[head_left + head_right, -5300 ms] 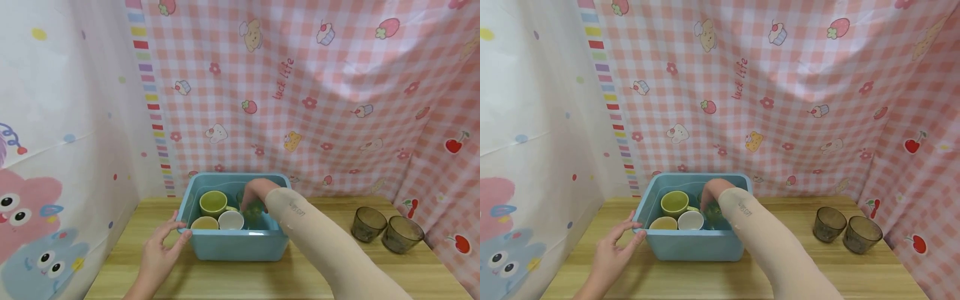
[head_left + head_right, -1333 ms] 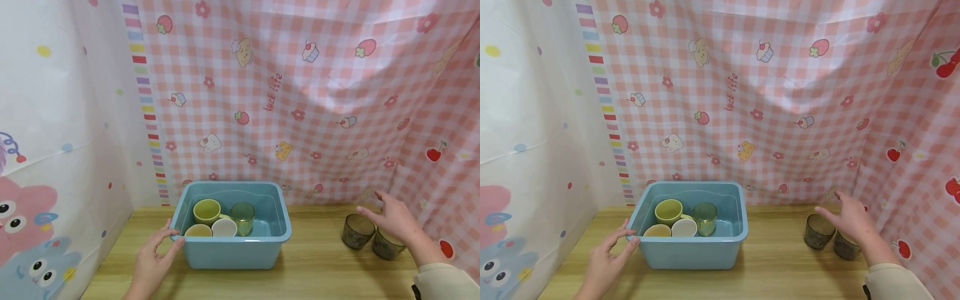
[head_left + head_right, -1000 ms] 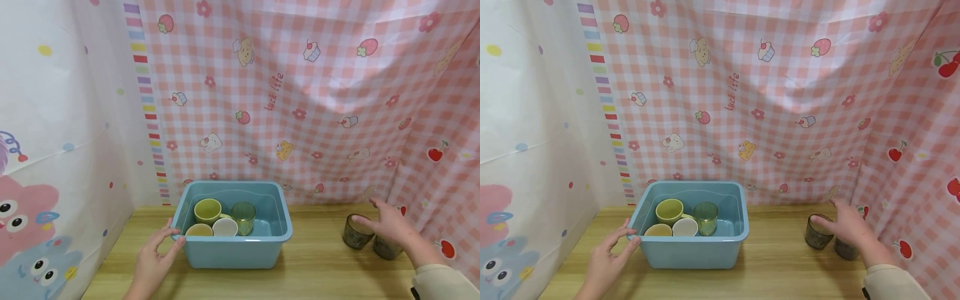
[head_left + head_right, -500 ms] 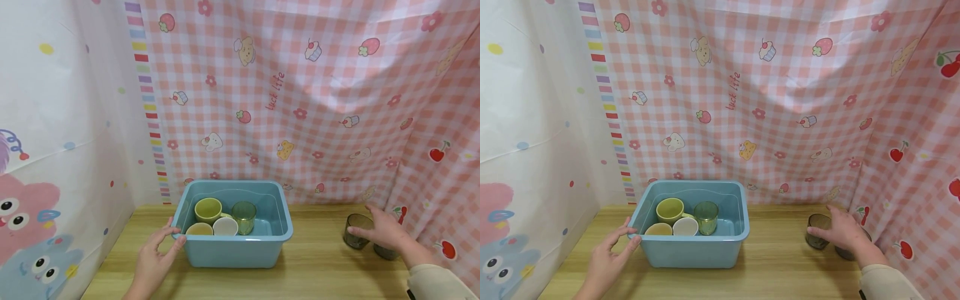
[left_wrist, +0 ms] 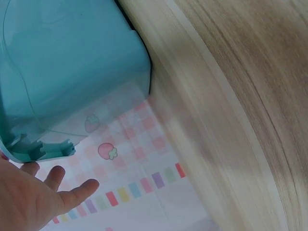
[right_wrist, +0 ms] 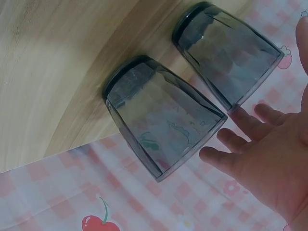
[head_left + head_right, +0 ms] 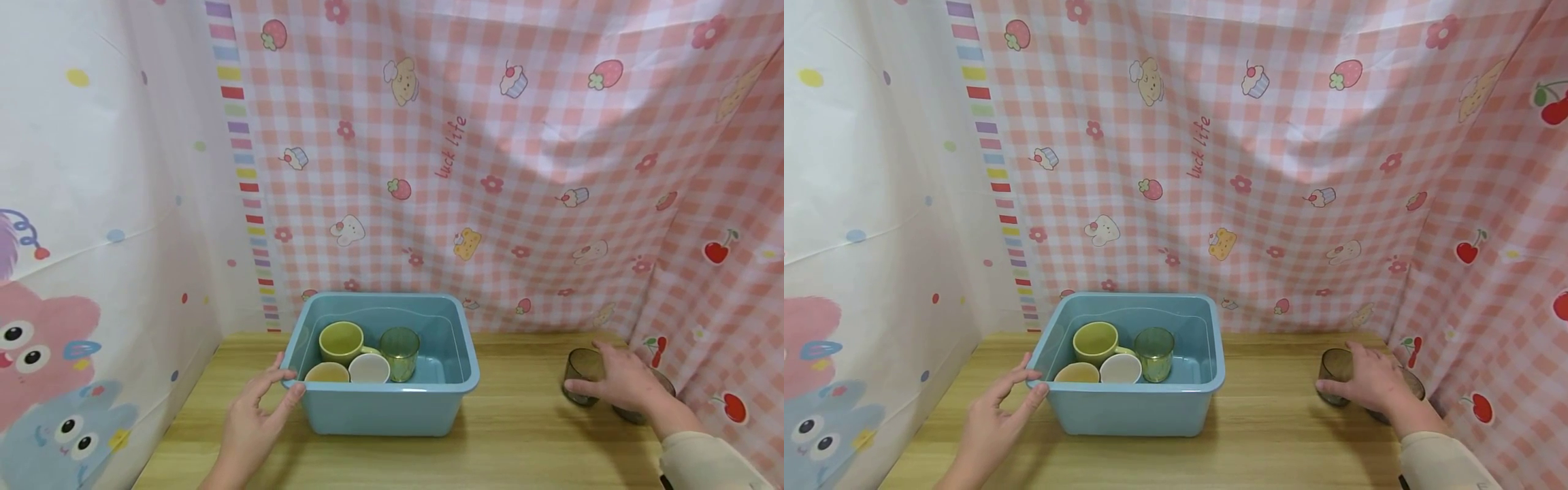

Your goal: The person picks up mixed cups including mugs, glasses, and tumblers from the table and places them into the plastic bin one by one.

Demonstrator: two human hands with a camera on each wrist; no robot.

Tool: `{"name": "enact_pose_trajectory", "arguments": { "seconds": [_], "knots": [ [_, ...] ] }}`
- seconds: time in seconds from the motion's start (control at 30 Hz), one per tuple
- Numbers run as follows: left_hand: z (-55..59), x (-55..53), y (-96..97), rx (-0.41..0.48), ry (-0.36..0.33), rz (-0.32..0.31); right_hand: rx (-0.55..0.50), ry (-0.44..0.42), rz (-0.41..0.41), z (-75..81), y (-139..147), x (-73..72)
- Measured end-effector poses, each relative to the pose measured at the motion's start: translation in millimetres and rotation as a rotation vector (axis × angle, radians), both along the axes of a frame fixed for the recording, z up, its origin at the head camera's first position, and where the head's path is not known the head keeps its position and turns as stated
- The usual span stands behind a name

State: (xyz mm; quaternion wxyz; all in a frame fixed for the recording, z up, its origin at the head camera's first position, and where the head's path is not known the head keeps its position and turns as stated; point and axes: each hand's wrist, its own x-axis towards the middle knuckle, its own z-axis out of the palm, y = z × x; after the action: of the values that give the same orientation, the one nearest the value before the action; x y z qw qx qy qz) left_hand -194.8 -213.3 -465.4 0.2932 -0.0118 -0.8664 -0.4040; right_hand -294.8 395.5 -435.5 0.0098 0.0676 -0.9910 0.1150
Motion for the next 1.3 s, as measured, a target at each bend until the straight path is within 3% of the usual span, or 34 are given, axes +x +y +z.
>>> {"name": "enact_pose_trajectory", "arguments": {
  "seconds": [0.4,0.7,1.0,1.3],
  "knots": [
    [1.3,1.0,0.9,0.013,-0.009,0.004,0.028,0.026,-0.023,-8.9,1.9,-3.3],
    [0.5,0.4,0.5,0.017,-0.018,-0.001,0.036,-0.02,-0.084,-13.9,3.4,-5.6],
    [-0.4,-0.4,-0.1,0.017,-0.007,0.006,0.016,0.008,-0.099,-16.4,1.1,-6.0],
    [-0.4,-0.1,0.4,0.029,0.009,-0.004,-0.007,-0.03,-0.112,-16.4,1.4,-8.1]
  ]
}}
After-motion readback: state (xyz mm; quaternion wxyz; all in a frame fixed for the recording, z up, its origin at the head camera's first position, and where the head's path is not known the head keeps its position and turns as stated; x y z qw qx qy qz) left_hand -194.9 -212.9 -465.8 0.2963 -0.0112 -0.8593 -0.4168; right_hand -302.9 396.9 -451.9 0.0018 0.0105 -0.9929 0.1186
